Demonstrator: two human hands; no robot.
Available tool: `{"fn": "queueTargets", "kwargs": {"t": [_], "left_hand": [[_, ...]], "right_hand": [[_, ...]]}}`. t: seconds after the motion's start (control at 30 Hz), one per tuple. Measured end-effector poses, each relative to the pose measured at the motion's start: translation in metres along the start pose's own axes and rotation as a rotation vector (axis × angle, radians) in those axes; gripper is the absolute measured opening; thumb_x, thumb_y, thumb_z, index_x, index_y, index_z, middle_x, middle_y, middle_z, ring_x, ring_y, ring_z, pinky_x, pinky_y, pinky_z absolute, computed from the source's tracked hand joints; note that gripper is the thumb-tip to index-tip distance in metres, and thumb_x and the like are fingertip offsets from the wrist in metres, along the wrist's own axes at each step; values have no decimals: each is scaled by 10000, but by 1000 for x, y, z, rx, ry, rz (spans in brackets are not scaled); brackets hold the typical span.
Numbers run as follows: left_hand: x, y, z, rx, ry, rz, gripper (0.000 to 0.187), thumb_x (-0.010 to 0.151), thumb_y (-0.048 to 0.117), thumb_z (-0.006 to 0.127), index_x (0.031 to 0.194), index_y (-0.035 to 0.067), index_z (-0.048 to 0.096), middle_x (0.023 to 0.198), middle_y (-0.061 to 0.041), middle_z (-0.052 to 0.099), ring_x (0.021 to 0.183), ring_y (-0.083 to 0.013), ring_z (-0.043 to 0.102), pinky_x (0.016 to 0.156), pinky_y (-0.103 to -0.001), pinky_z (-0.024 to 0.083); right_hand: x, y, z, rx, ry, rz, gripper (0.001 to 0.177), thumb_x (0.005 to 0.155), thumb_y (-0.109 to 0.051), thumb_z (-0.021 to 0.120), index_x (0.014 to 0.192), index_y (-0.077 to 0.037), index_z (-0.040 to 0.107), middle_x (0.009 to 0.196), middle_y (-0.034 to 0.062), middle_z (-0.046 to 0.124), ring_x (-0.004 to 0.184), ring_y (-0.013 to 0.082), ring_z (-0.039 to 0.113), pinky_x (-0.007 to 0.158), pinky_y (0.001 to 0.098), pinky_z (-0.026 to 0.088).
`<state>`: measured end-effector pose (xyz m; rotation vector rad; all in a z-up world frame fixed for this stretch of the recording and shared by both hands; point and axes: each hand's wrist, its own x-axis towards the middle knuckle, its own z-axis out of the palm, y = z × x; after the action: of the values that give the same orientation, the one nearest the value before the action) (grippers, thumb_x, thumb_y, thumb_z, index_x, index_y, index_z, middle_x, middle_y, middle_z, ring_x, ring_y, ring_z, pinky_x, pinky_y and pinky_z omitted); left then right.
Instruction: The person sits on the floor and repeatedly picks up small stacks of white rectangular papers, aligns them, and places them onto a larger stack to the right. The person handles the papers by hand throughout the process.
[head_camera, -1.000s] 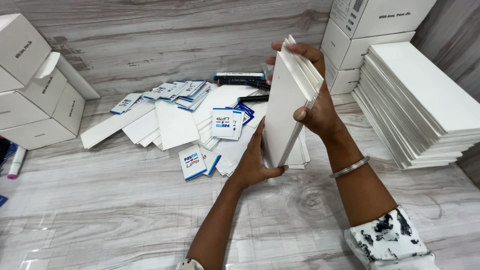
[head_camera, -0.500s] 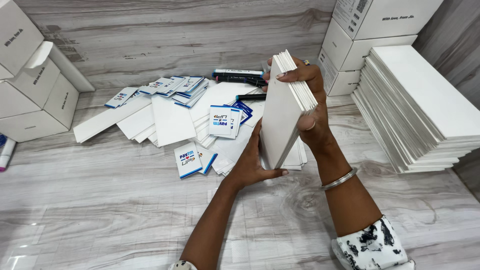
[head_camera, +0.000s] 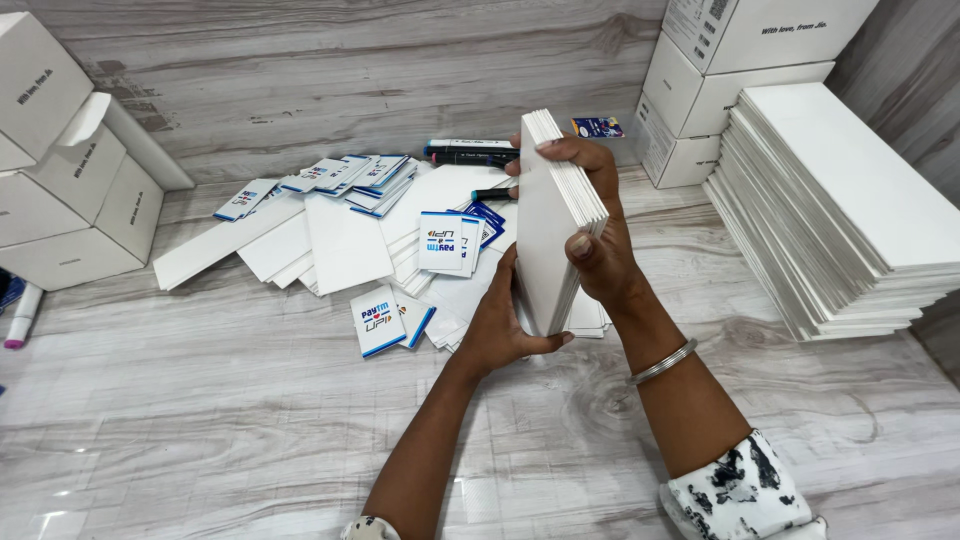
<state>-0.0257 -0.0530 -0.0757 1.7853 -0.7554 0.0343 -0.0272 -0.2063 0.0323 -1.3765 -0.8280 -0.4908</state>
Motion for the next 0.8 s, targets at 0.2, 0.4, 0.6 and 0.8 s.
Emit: {"fn": "queueTargets", "kwargs": {"t": [0.2,0.4,0.6,0.8], "left_hand": [[-5,-2,-3,-142,-32,52,1296,622,354,927,1632,116,152,1439,-192,557,1353,-348,565,1136,-478,477],[-7,-7,2,-207,-151,-75,1226,616,386,905,1587,69,226,1373,-184,580,1285,-345,616,1088,-487,533],[-8,1,8,-154,-157,105,1281,723,714,775,1634,72,142,1610,-216,368,1500,-370,360,1192,-533,335],[-19,4,11,577,-21,216,714,989,627,494,1506,134,485,1584,-204,420,1521,-379,325,1270,-543,201]], "right_hand": [[-33,17,-20,-341,-250,126,1338,731,-711,829,1657,-236,-13,1669,179,398,1605,376,280,1287,574,291],[-68,25,-22,-318,-243,241,1196,715,-409,928,1646,-212,203,1543,147,478,1499,351,442,1271,538,387],[-61,-22,-29,-415,11,313,1015,708,-352,907,1572,-206,396,1593,129,433,1439,320,467,1106,520,507],[-34,-105,-92,-808,293,691,911,608,-385,911,1449,-323,567,1458,135,468,1203,369,613,881,526,644]]}}
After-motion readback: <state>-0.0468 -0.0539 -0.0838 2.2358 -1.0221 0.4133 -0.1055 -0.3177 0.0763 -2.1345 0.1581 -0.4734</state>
